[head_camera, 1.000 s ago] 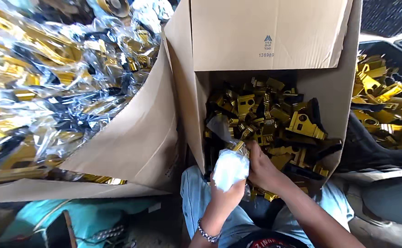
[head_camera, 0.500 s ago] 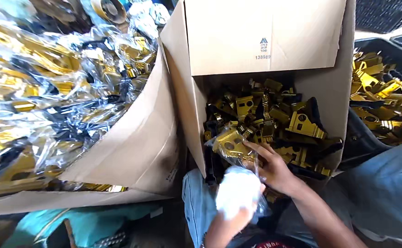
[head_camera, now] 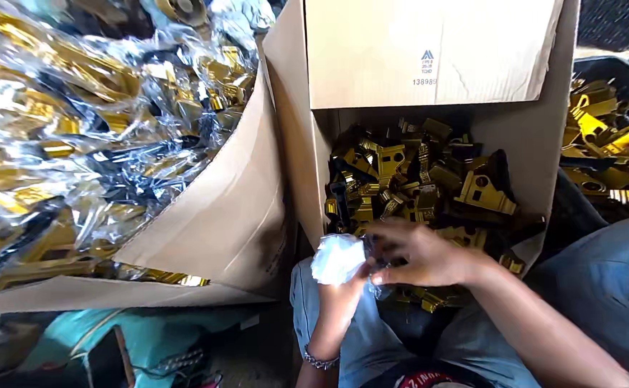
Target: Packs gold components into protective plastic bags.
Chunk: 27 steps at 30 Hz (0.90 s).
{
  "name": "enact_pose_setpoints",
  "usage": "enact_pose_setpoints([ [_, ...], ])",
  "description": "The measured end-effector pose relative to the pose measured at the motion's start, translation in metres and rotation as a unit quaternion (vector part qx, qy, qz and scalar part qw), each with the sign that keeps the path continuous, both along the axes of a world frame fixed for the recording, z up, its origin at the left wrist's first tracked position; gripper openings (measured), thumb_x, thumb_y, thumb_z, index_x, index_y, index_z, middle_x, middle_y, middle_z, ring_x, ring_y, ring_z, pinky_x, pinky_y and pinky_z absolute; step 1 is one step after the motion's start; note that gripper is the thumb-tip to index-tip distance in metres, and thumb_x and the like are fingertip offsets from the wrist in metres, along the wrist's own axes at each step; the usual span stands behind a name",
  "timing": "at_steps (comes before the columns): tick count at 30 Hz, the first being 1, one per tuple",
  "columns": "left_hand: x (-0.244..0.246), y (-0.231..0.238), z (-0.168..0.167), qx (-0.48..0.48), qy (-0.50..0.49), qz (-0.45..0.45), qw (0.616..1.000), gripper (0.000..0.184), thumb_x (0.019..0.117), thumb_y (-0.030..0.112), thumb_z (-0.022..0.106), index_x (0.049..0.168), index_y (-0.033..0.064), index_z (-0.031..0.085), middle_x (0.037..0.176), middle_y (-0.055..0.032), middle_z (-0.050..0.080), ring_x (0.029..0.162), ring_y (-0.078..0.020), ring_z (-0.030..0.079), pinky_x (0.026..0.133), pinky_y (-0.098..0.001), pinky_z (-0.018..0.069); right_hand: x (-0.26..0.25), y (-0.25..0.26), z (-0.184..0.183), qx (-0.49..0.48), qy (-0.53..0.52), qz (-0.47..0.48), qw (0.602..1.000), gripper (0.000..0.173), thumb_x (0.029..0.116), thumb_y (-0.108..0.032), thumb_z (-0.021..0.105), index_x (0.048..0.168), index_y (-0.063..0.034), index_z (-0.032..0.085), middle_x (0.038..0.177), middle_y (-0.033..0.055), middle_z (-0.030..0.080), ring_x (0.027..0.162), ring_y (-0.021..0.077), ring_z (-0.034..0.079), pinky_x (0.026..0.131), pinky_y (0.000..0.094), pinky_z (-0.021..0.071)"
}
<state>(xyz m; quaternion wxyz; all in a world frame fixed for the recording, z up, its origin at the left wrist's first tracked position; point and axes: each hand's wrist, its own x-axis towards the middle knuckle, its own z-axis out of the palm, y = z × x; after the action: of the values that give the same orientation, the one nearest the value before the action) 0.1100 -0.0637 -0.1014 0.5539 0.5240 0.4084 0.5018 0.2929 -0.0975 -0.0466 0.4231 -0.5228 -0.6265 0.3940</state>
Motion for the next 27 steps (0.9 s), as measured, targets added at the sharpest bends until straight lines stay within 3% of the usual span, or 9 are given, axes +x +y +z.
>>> enact_pose_setpoints([
  [3, 0.002, 0.001, 0.002, -0.022, -0.054, -0.016, 0.998, 0.047, 0.0796, -0.008, 0.072, 0.123, -0.0082, 0.055, 0.103, -0.0027, 0.071, 0.095, -0.0065, 0.07, 0.088, -0.0246, 0.0588, -0.007, -0.007, -0.026, -0.07, 0.096, -0.017, 0.993, 0.013, 0.0937, -0.007, 0.068, 0.104, 0.0007, 0.068, 0.088, -0.0017, 0.071, 0.077, 0.0002, 0.068, 0.074, 0.0181, 0.0581],
  [7, 0.003, -0.001, 0.002, -0.027, -0.074, -0.032, 0.996, 0.039, 0.085, -0.008, 0.065, 0.123, -0.0065, 0.057, 0.1, 0.0014, 0.072, 0.092, -0.0043, 0.069, 0.087, -0.0233, 0.0585, -0.001, -0.023, -0.036, -0.162, 0.208, 0.011, 0.965, 0.031, 0.092, -0.004, 0.068, 0.121, 0.0038, 0.062, 0.103, 0.0, 0.07, 0.089, 0.0057, 0.07, 0.085, 0.0247, 0.0604],
  [9, 0.002, 0.001, -0.002, 0.026, -0.049, -0.09, 0.994, 0.044, 0.0839, -0.007, 0.069, 0.125, -0.0086, 0.056, 0.108, 0.0, 0.072, 0.098, -0.0051, 0.069, 0.091, -0.0255, 0.0584, -0.003, -0.026, -0.035, -0.166, 0.264, 0.028, 0.95, 0.019, 0.0971, -0.002, 0.06, 0.116, 0.0007, 0.065, 0.101, -0.0016, 0.073, 0.089, 0.008, 0.073, 0.086, 0.0287, 0.0622],
  [13, -0.013, 0.016, -0.012, 0.122, 0.033, -0.003, 0.992, 0.032, 0.0917, 0.0, 0.058, 0.117, -0.0201, 0.053, 0.102, -0.0079, 0.074, 0.093, -0.0073, 0.072, 0.088, -0.0282, 0.0602, -0.005, -0.035, -0.045, -0.162, 0.266, -0.008, 0.95, 0.008, 0.0915, -0.002, 0.068, 0.089, -0.0091, 0.066, 0.074, -0.0074, 0.07, 0.06, 0.0039, 0.067, 0.06, 0.023, 0.0606],
  [16, -0.026, 0.027, -0.007, 0.079, 0.03, 0.024, 0.996, 0.018, 0.0944, 0.002, 0.052, 0.11, -0.0056, 0.054, 0.086, 0.0051, 0.072, 0.08, -0.0055, 0.071, 0.081, -0.0274, 0.061, -0.008, -0.035, -0.046, -0.17, 0.241, -0.148, 0.944, 0.027, 0.0861, -0.011, 0.079, 0.075, -0.0141, 0.055, 0.057, -0.0079, 0.058, 0.042, 0.0018, 0.053, 0.042, 0.0187, 0.0486],
  [20, -0.011, -0.021, 0.0, -0.061, 0.014, -0.194, 0.979, 0.061, 0.0713, 0.005, 0.087, 0.122, -0.0064, 0.056, 0.098, 0.0036, 0.071, 0.09, -0.0013, 0.068, 0.085, -0.0226, 0.0587, -0.029, -0.034, -0.052, 0.033, -0.041, -0.05, 0.997, 0.021, 0.0739, -0.009, 0.081, 0.077, 0.0066, 0.067, 0.07, 0.0126, 0.066, 0.062, 0.0133, 0.061, 0.06, 0.0269, 0.0508],
  [23, -0.009, -0.022, -0.015, -0.127, -0.027, -0.164, 0.978, 0.05, 0.0712, -0.008, 0.078, 0.117, -0.0012, 0.059, 0.087, 0.0072, 0.069, 0.081, -0.0011, 0.067, 0.08, -0.0214, 0.058, -0.007, -0.031, -0.037, -0.02, -0.093, 0.07, 0.993, 0.031, 0.08, -0.017, 0.084, 0.077, 0.0086, 0.066, 0.068, 0.0144, 0.062, 0.062, 0.0158, 0.056, 0.06, 0.0303, 0.0457],
  [25, -0.013, -0.015, -0.02, -0.088, 0.008, -0.113, 0.99, 0.045, 0.0724, -0.01, 0.075, 0.114, -0.0006, 0.06, 0.079, 0.0099, 0.065, 0.075, 0.0005, 0.064, 0.076, -0.0194, 0.0567, 0.023, -0.029, -0.039, -0.056, -0.057, -0.01, 0.997, 0.029, 0.0845, -0.02, 0.081, 0.079, 0.0025, 0.064, 0.068, 0.0035, 0.061, 0.06, 0.0055, 0.056, 0.058, 0.0229, 0.0483],
  [27, -0.016, -0.01, -0.022, -0.04, 0.059, -0.053, 0.996, 0.046, 0.0746, -0.008, 0.073, 0.117, -0.0074, 0.056, 0.085, 0.0053, 0.065, 0.08, -0.0001, 0.065, 0.079, -0.0198, 0.0565, 0.054, -0.021, -0.046, -0.089, -0.114, -0.085, 0.986, 0.029, 0.0874, -0.021, 0.08, 0.1, 0.002, 0.07, 0.091, 0.0087, 0.071, 0.082, 0.0116, 0.068, 0.078, 0.0282, 0.0578],
])
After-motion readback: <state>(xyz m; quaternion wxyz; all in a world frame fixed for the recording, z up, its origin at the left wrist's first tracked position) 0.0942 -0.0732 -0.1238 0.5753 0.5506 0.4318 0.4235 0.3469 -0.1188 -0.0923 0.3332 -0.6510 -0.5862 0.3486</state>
